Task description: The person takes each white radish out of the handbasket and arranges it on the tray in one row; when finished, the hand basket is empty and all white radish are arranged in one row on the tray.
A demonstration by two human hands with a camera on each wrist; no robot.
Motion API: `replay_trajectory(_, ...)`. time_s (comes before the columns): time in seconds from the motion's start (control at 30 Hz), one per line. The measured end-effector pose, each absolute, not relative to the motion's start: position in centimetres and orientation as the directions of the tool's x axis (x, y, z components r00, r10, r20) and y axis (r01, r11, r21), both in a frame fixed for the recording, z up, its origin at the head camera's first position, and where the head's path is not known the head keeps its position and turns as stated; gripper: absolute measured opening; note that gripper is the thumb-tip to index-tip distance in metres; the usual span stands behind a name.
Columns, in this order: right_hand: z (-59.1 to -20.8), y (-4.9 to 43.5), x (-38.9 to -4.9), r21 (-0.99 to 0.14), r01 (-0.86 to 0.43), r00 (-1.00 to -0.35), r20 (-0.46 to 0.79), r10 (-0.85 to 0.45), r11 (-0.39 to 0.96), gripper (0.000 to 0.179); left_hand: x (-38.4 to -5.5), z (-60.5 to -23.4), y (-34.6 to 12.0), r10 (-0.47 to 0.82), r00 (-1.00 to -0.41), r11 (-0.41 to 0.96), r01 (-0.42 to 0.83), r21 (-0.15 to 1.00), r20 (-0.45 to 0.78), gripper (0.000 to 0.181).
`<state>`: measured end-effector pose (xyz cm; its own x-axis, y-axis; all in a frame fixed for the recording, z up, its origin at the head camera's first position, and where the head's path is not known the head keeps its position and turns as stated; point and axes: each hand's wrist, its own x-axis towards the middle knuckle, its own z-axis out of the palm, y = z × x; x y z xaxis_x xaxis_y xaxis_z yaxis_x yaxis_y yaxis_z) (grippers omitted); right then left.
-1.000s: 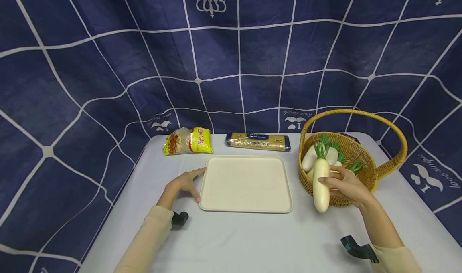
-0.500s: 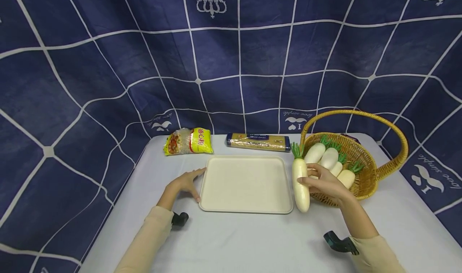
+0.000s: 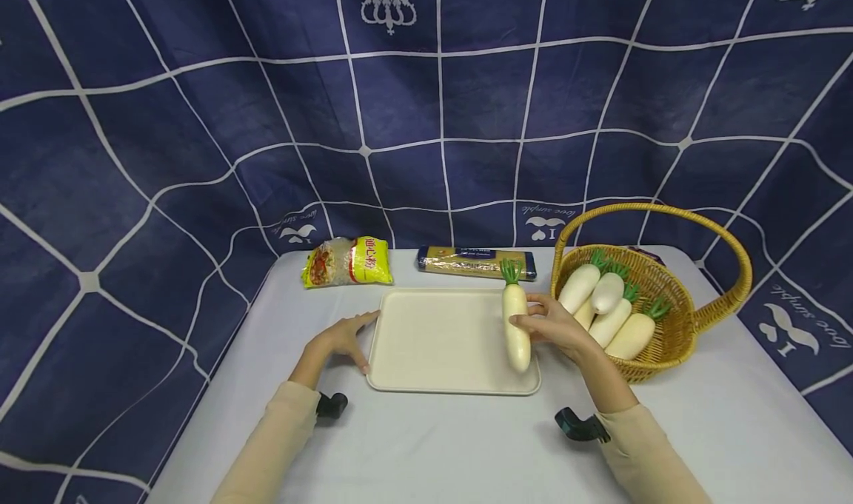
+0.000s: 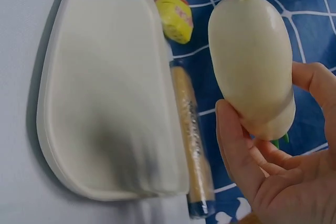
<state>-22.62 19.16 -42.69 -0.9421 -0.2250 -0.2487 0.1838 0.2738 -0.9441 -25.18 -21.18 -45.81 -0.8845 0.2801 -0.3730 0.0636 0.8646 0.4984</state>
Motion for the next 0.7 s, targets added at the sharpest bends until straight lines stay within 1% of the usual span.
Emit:
replay_trajectory(0.13,-43.3,18.4,-23.1,-0.946,0.163,-0.951,-0.227,-0.213,0.279,0.076,-25.2,-45.9,-21.2,0.282,-0.887,0.865,0.071,0.496,-0.366,0.121)
replay_trajectory(0.23,-44.0,18.2,-23.5,-0.944,0.181,-0.953,-0.238,-0.188,0.276,0.075,-25.3,-45.9,-21.1,0.275,-0.888,0.868,0.065,0.492,-0.368,0.122)
replay_trajectory(0.4,-45.1,17.8,-23.9,-0.941,0.171,-0.958,-0.228,-0.175,0.293,0.073,-25.4,-45.9,-21.1,0.269,-0.890,0.871,0.061,0.488,-0.368,0.122)
replay_trajectory(0.53,-45.8,17.4,-24.1,-0.934,0.127,-0.968,-0.190,-0.165,0.333,0.071,-25.3,-45.9,-21.1,0.272,-0.892,0.869,0.066,0.490,-0.362,0.121)
replay_trajectory(0.7,-46.7,17.3,-24.3,-0.884,0.098,-0.979,-0.168,-0.114,0.457,0.071,-25.3,-45.9,-21.2,0.280,-0.887,0.865,0.067,0.496,-0.368,0.121)
